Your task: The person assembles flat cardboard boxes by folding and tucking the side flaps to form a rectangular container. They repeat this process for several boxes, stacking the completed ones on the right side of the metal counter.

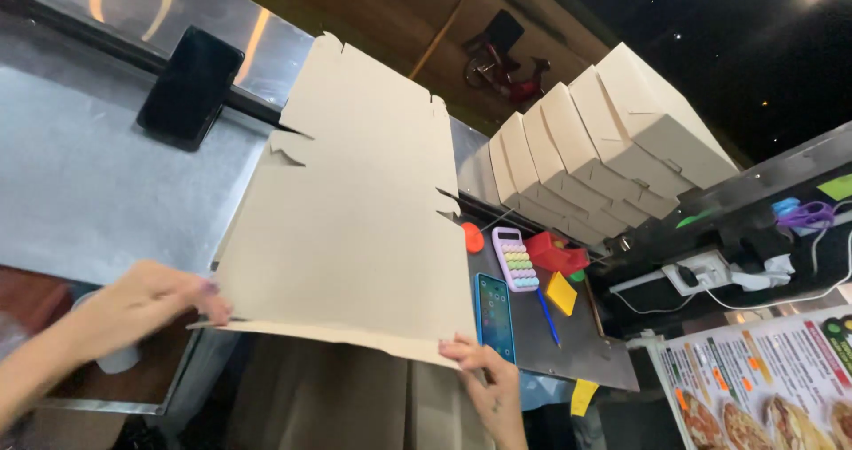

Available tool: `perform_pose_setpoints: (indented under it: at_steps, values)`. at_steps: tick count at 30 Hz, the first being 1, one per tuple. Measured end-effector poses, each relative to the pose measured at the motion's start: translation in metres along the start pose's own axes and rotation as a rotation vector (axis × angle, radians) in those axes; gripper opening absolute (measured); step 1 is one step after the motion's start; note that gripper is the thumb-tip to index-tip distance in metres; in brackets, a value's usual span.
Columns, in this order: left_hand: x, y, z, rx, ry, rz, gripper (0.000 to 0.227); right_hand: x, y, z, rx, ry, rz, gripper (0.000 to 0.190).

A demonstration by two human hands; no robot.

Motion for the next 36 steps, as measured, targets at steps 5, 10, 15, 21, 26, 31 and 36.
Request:
perform_pose_setpoints:
  at_steps: [5, 10, 15, 21, 26, 31, 36]
  values:
    - [0.023, 0.032, 0.022, 0.448, -0.277, 0.097, 0.083, -0.034, 0.058, -0.017, 0.509, 0.147, 0.038, 0.012]
    - [0.060, -0.027, 0.026, 0.713, -0.714, -0.024, 0.093, -0.046, 0.052, -0.044, 0.977, 0.070, -0.672, 0.027]
    - [0.044, -0.037, -0.007, 0.527, -0.588, -0.201, 0.060, -0.027, 0.066, 0.012, 0.356, -0.251, -0.193, 0.032]
    - [0.027, -0.017, -0.009, 0.303, -0.550, -0.181, 0.068, 0.026, -0.017, 0.064, -0.427, -0.151, -0.333, 0.078]
    - [0.052, -0.036, -0.105, 0.248, -0.482, -0.294, 0.051, 0.025, -0.051, 0.147, -0.444, 0.221, -0.477, 0.056]
    - [0.070, 0.001, -0.026, -0.230, 0.504, -0.105, 0.036, 0.054, -0.044, 0.123, 0.307, -0.748, 0.225, 0.070]
    - [0.112, 0.002, -0.053, -0.158, 0.769, -0.059, 0.077, 0.072, -0.057, 0.136, -0.175, -0.909, 0.353, 0.081]
Point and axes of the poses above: each hand's wrist, its own x-axis towards the middle knuckle, its own y-axis out of the back of the hand, z = x × y, the point moved 7 cm from there along x, towards the middle knuckle, and after that the axes turned 1 degree about y, right-handed, at the moved point
